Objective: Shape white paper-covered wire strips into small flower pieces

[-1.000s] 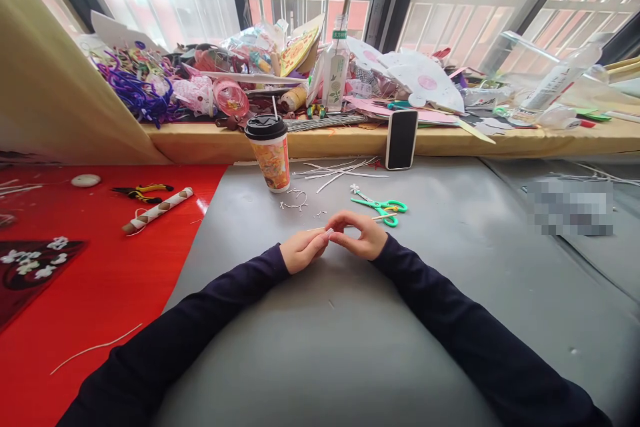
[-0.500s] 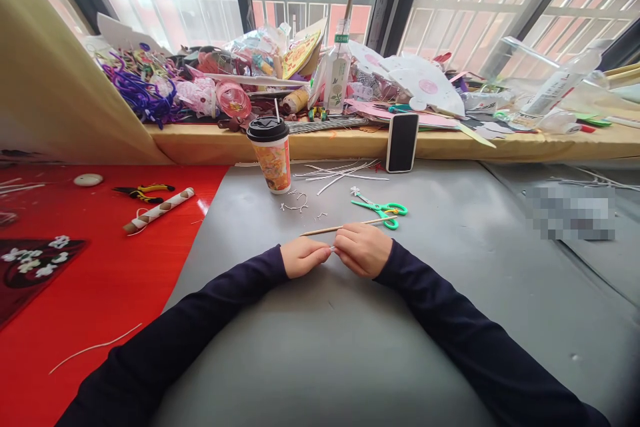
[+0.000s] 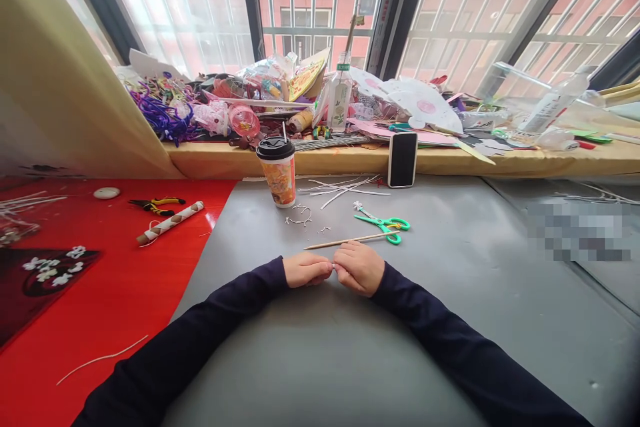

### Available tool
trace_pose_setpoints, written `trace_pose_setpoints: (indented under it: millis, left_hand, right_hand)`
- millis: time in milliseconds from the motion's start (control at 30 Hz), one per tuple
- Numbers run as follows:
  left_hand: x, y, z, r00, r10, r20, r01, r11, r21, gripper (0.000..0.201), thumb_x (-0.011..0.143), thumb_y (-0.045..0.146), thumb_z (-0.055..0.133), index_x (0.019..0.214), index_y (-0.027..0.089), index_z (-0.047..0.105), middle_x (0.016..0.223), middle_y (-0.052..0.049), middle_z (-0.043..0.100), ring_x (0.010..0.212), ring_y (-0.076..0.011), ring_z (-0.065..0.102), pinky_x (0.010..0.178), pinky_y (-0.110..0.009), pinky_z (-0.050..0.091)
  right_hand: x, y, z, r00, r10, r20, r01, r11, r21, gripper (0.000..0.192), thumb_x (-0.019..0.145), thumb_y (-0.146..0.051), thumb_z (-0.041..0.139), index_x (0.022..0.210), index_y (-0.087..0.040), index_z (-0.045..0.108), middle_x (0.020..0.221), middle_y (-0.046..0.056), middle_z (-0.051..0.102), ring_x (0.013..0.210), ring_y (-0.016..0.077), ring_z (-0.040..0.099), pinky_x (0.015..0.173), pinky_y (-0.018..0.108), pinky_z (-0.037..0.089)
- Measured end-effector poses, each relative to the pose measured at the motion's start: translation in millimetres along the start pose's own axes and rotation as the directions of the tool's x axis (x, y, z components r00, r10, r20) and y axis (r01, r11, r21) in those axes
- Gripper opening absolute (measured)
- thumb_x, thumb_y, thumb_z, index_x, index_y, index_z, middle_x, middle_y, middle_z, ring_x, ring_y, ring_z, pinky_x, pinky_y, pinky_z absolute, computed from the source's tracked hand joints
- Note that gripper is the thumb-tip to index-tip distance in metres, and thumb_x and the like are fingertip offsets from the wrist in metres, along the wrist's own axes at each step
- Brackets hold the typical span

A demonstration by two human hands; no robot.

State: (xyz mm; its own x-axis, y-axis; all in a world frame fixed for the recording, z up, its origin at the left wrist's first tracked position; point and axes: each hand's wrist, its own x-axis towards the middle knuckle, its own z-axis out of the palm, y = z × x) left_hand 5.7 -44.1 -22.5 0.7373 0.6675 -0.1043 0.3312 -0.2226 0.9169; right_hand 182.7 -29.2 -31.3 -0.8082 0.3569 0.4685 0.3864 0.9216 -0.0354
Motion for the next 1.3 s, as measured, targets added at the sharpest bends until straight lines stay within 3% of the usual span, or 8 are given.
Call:
trace_pose_setpoints:
  millis: [67,167,367,467,667,800,1033,1300]
  left_hand:
    - [2.1,-2.4,4.5,0.986,0.102,-0.135,-0.081,0.985,0.15,0.04,0.08,0.049,0.026,0.059,0.016,0.039,0.049,0.003,0.038,0.044,-0.0079,0.032,0.046,-0.021,0.029]
    - [4.0,-6.0,8.6,0.955,0.192,-0.226,-0.109,0.936,0.334,0.035,0.082,0.043,0.026,0.067,0.017,0.044,0.052,0.002,0.041,0.047,-0.0096,0.035,0.049,-0.021,0.029]
    - [2.2,-5.2,5.7,0.932,0.184,-0.312,0.075,0.745,0.663,0.023,0.082,0.033,0.03,0.079,0.019,0.047,0.062,-0.001,0.048,0.052,-0.0118,0.04,0.053,-0.022,0.029]
    - [2.2,-5.0,2.2,0.934,0.223,-0.278,0.086,0.616,0.783,0.023,0.083,0.031,0.029,0.08,0.018,0.046,0.069,-0.003,0.051,0.055,-0.0124,0.042,0.054,-0.022,0.03]
    - [4.7,-9.3,-1.9,0.942,0.24,-0.234,0.079,0.519,0.851,0.021,0.084,0.024,0.026,0.077,0.016,0.044,0.071,-0.005,0.051,0.059,-0.0141,0.046,0.054,-0.024,0.029]
    - [4.4,-13.6,-2.1,0.953,0.207,-0.221,0.08,0.532,0.843,0.014,0.082,0.02,0.029,0.079,0.017,0.042,0.066,-0.004,0.051,0.053,-0.0131,0.044,0.049,-0.023,0.025]
    - [4.7,-11.9,-4.6,0.937,0.294,-0.19,0.019,0.501,0.865,0.015,0.081,0.017,0.029,0.077,0.016,0.043,0.063,-0.004,0.052,0.051,-0.0136,0.046,0.047,-0.023,0.026]
    - [5.9,-7.8,-9.4,0.935,0.328,-0.135,0.049,0.257,0.965,0.023,0.085,0.024,0.021,0.075,0.016,0.041,0.057,-0.003,0.056,0.048,-0.0141,0.051,0.042,-0.023,0.029]
  right_hand:
    - [-0.9,3.0,1.9,0.999,0.037,-0.019,-0.037,0.999,0.0,0.02,0.077,-0.018,0.031,0.062,-0.018,0.044,0.059,0.001,0.048,0.059,0.0129,0.038,0.061,0.026,0.031]
    - [-1.2,5.1,4.5,0.996,0.093,-0.016,-0.092,0.996,0.02,0.025,0.08,-0.019,0.028,0.06,-0.018,0.042,0.056,0.001,0.046,0.056,0.0129,0.037,0.058,0.026,0.032]
    - [-1.4,3.5,7.0,0.979,0.201,0.028,-0.202,0.975,0.091,0.026,0.083,-0.02,0.024,0.064,-0.019,0.041,0.06,0.002,0.048,0.059,0.0134,0.041,0.057,0.026,0.035]
    - [-1.5,2.6,8.8,0.963,0.266,0.042,-0.269,0.951,0.15,0.027,0.085,-0.022,0.022,0.066,-0.019,0.04,0.062,0.002,0.047,0.06,0.0128,0.042,0.057,0.025,0.037]
    - [1.5,2.1,8.2,0.938,0.33,0.102,-0.345,0.876,0.338,0.028,0.087,-0.026,0.019,0.067,-0.019,0.037,0.064,0.001,0.046,0.06,0.0117,0.043,0.057,0.025,0.038]
    - [2.5,4.0,6.8,0.94,0.306,0.15,-0.341,0.853,0.396,0.027,0.087,-0.029,0.02,0.068,-0.019,0.037,0.064,0.001,0.046,0.06,0.0117,0.043,0.057,0.025,0.039]
    - [4.9,0.3,6.8,0.923,0.371,0.102,-0.364,0.756,0.545,0.033,0.086,-0.034,0.021,0.061,-0.019,0.037,0.06,0.0,0.043,0.058,0.0115,0.04,0.056,0.025,0.037]
    - [7.8,-3.1,13.4,0.866,0.473,0.163,-0.414,0.494,0.765,0.032,0.083,-0.036,0.025,0.058,-0.018,0.034,0.055,-0.003,0.033,0.053,0.009,0.031,0.053,0.023,0.03]
